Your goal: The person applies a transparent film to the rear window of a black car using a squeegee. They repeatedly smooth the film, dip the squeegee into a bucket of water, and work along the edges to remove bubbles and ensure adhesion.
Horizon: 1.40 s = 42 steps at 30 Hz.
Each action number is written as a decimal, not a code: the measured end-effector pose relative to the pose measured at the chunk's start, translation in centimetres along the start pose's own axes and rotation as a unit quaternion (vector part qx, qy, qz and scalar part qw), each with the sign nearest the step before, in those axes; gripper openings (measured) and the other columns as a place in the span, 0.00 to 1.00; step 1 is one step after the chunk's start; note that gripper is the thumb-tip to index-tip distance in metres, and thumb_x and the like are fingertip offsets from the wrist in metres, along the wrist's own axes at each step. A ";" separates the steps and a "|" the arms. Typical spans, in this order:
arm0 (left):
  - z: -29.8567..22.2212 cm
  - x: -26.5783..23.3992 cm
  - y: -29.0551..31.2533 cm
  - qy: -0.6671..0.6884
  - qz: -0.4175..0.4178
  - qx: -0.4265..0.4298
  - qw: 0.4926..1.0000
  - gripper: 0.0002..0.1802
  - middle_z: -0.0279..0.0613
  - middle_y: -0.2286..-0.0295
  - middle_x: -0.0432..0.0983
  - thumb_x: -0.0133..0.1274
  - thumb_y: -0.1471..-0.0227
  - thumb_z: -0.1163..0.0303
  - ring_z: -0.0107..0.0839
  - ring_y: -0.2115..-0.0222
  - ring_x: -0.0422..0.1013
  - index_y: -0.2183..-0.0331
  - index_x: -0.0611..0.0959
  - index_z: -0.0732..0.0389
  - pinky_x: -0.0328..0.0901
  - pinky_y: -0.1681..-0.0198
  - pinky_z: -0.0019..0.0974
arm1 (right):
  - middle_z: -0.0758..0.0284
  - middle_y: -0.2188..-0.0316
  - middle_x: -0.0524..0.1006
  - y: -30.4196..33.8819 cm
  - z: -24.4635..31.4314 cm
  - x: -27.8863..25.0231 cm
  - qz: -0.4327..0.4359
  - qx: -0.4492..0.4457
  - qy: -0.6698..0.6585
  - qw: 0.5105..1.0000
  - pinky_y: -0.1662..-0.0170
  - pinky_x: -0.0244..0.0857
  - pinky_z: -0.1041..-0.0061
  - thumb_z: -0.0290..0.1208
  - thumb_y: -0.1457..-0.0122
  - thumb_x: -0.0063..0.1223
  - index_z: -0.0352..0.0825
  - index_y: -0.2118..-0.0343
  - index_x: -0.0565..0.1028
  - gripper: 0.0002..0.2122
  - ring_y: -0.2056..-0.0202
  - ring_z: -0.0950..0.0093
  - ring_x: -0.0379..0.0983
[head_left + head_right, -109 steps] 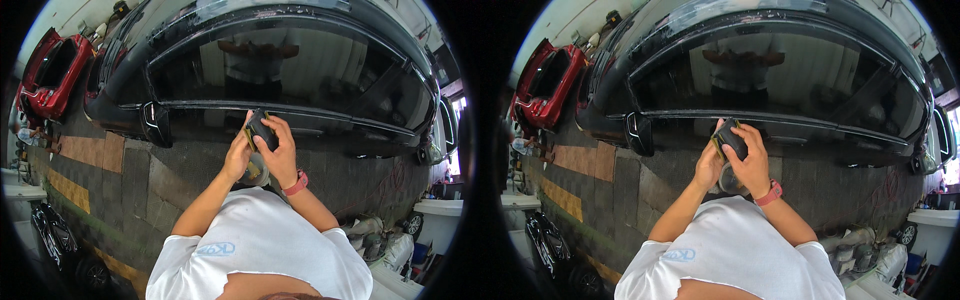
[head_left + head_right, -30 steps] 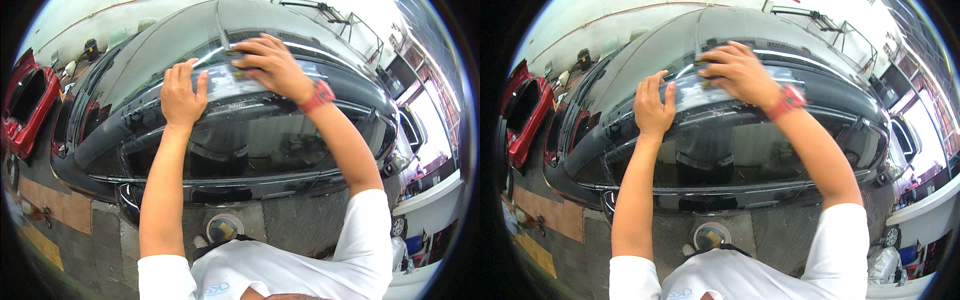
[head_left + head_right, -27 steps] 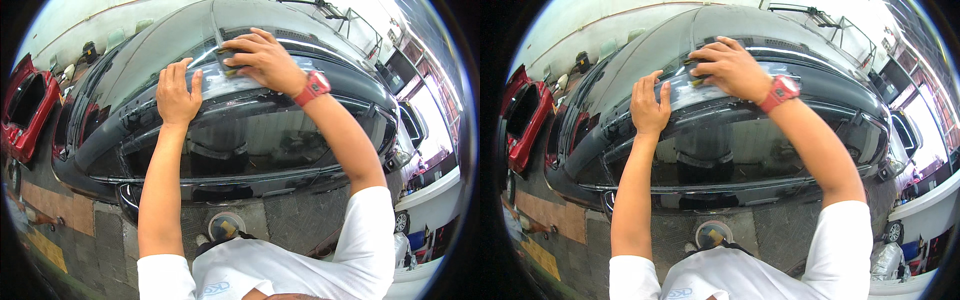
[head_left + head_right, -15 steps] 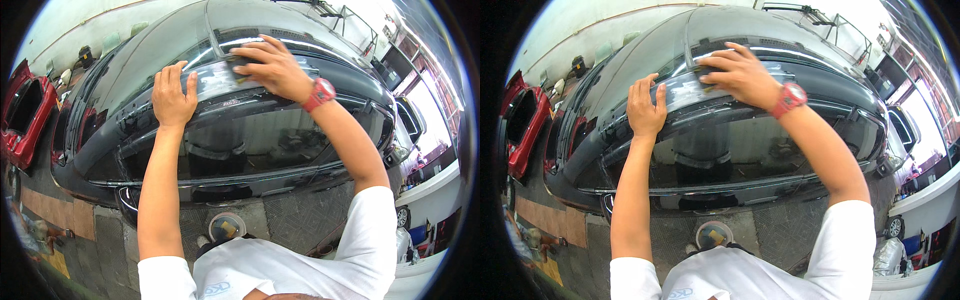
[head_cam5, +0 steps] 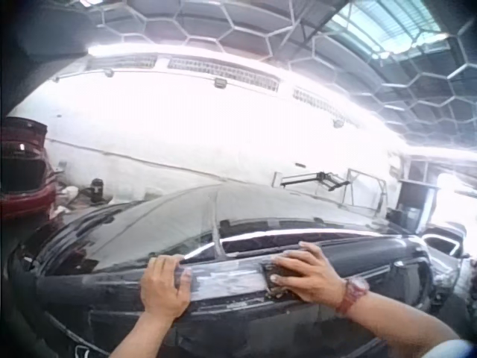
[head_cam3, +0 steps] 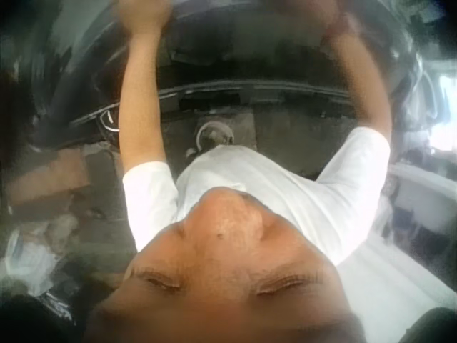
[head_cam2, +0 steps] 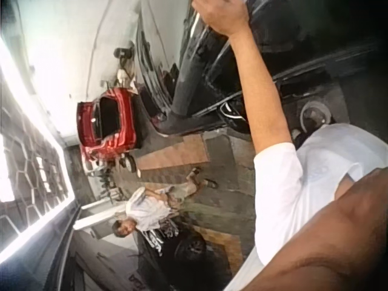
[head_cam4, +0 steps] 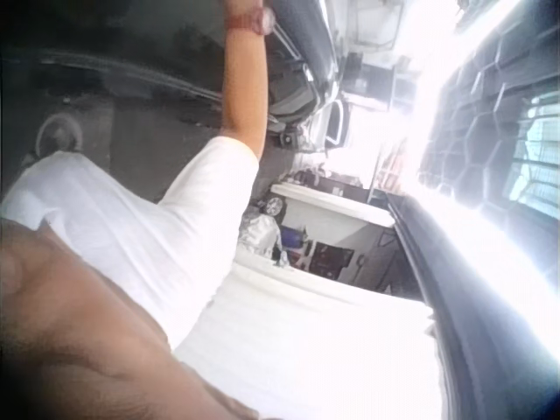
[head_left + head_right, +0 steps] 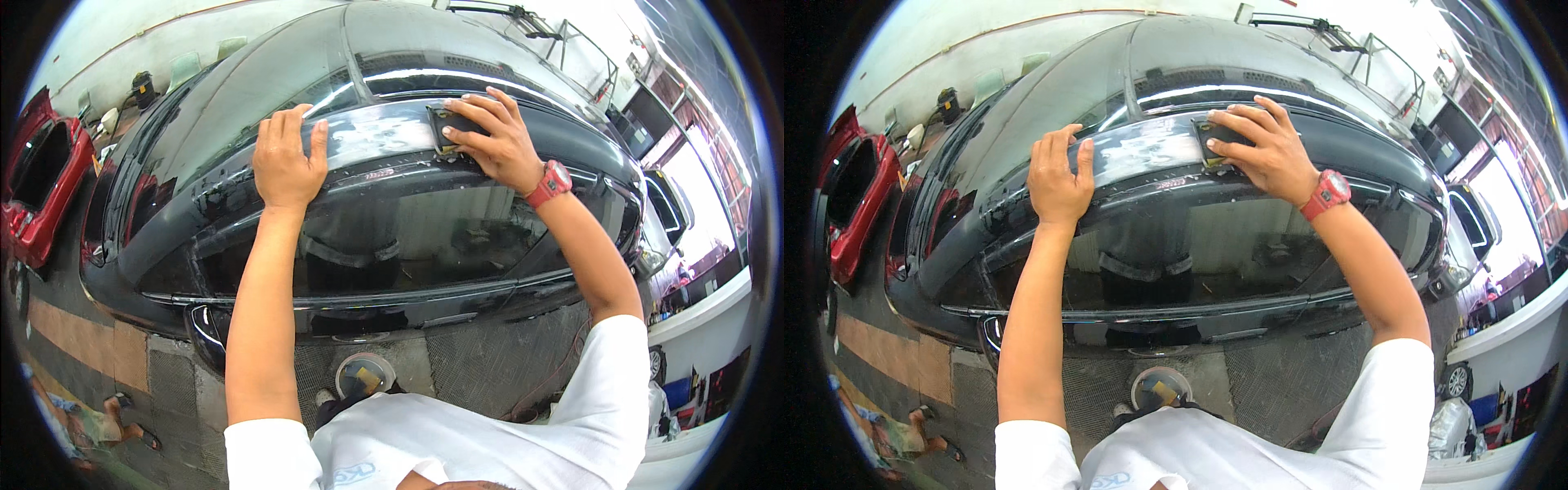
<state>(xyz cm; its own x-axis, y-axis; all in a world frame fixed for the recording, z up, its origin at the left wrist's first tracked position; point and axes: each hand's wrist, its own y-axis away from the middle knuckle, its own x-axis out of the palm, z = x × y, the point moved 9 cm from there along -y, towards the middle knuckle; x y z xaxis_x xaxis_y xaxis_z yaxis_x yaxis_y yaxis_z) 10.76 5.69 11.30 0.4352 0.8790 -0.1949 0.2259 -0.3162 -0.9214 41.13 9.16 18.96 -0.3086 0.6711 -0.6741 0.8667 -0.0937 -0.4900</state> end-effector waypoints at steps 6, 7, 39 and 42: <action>0.2 0.7 0.2 -0.022 0.024 0.008 0.999 0.17 0.43 0.57 0.84 0.64 0.33 0.59 0.50 0.55 0.79 0.49 0.87 0.57 0.75 0.50 0.52 | 0.71 0.30 0.78 -4.8 5.0 2.0 -0.045 -0.032 -0.046 0.997 0.22 0.57 0.49 0.26 0.43 0.72 0.52 0.45 0.86 0.22 0.31 0.66 0.73; 0.2 0.5 0.2 -0.019 0.021 0.010 1.000 0.16 0.44 0.58 0.84 0.64 0.32 0.59 0.49 0.56 0.79 0.49 0.87 0.57 0.74 0.51 0.51 | 0.72 0.30 0.78 -4.1 3.9 1.8 -0.038 -0.032 -0.036 0.998 0.22 0.57 0.48 0.26 0.43 0.72 0.53 0.45 0.86 0.22 0.31 0.65 0.73; -0.2 0.4 0.0 -0.014 0.014 0.021 1.000 0.14 0.44 0.60 0.83 0.62 0.31 0.61 0.48 0.57 0.78 0.50 0.88 0.58 0.73 0.51 0.51 | 0.71 0.29 0.77 -2.1 2.9 1.4 -0.025 -0.047 0.008 0.999 0.20 0.54 0.49 0.28 0.40 0.69 0.55 0.44 0.84 0.21 0.31 0.67 0.73; -0.6 0.3 0.3 -0.001 0.018 0.010 1.000 0.14 0.44 0.60 0.83 0.62 0.31 0.61 0.48 0.57 0.78 0.50 0.88 0.58 0.73 0.51 0.51 | 0.72 0.29 0.78 1.0 0.9 -0.7 -0.024 -0.021 0.032 0.999 0.21 0.55 0.48 0.27 0.41 0.69 0.55 0.44 0.84 0.22 0.31 0.67 0.73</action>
<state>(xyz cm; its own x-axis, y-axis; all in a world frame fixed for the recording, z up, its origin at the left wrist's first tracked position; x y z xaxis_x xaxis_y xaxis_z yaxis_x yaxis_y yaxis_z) 11.45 5.69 11.18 0.4409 0.8680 -0.2283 0.1929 -0.3401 -0.9204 41.85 7.96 18.45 -0.3255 0.7195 -0.6134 0.8679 -0.0302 -0.4959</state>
